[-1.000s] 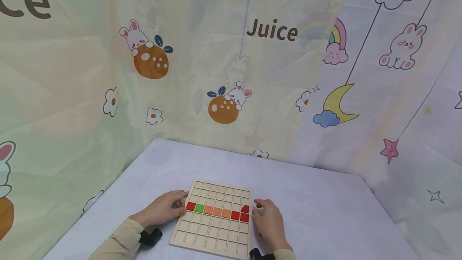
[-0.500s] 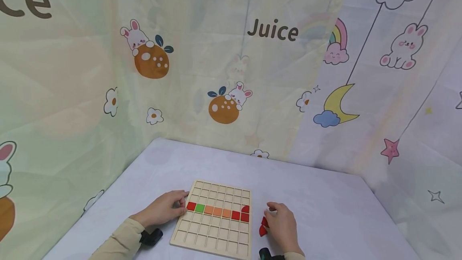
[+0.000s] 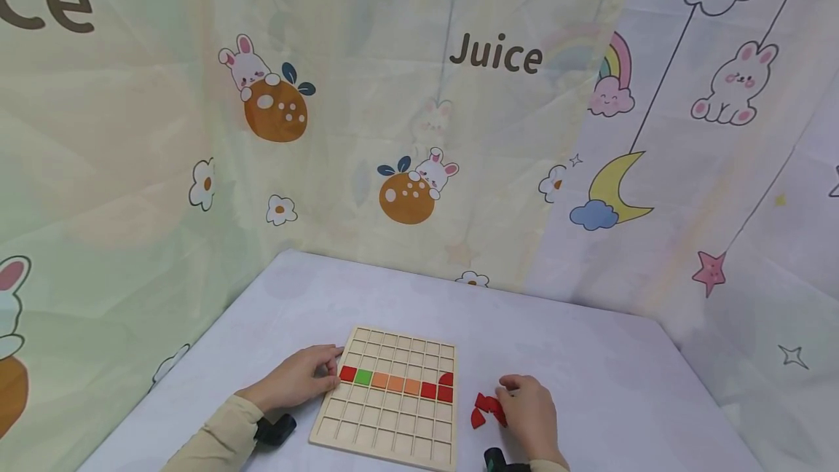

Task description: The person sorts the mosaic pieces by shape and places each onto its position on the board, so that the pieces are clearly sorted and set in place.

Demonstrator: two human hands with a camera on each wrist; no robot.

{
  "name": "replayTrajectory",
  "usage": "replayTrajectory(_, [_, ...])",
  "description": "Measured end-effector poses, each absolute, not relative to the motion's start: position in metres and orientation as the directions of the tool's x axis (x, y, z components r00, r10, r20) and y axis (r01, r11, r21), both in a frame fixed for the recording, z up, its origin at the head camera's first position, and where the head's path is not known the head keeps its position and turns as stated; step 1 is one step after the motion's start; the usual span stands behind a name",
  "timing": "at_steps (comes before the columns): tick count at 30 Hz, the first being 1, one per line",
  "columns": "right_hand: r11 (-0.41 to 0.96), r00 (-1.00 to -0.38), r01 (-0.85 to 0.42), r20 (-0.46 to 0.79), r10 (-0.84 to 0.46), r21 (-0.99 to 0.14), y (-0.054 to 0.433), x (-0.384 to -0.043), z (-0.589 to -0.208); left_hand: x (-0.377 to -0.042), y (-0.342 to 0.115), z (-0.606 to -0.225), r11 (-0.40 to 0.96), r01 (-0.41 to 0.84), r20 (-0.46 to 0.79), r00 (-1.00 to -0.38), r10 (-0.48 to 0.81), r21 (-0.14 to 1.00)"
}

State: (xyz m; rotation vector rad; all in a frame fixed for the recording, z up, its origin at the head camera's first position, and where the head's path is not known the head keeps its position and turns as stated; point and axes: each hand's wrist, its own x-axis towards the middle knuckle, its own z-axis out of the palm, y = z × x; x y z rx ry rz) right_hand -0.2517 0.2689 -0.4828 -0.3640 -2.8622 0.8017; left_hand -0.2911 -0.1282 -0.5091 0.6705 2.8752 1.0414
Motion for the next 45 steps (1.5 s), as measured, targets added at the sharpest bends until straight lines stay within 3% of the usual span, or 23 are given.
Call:
replayTrajectory(9, [0.805, -0.932, 0.274, 0.062, 0.358, -0.526, 0.284, -0.252, -0.483, -0.291, -0.129, -0.509, 0.686, 0.389, 0.131, -0.908, 0.398, 0.615])
replayTrajectory(21, [0.798, -0.938, 0.322, -0.058, 0.341, -0.509, 0.284, -0.244, -0.484, -0.289, -0.128, -0.506, 0.685, 0.388, 0.129, -0.908, 0.398, 0.617])
replayTrajectory(37, [0.819, -0.956, 0.239, 0.019, 0.292, -0.522, 0.272, -0.251, -0.490, -0.291, -0.128, -0.510, 0.690, 0.385, 0.128, -0.910, 0.395, 0.613])
replayTrajectory(45, [0.833, -0.945, 0.278, 0.021, 0.327, -0.478, 0.270, -0.250, -0.489, -0.290, -0.129, -0.509, 0.692, 0.389, 0.132, -0.909, 0.395, 0.609])
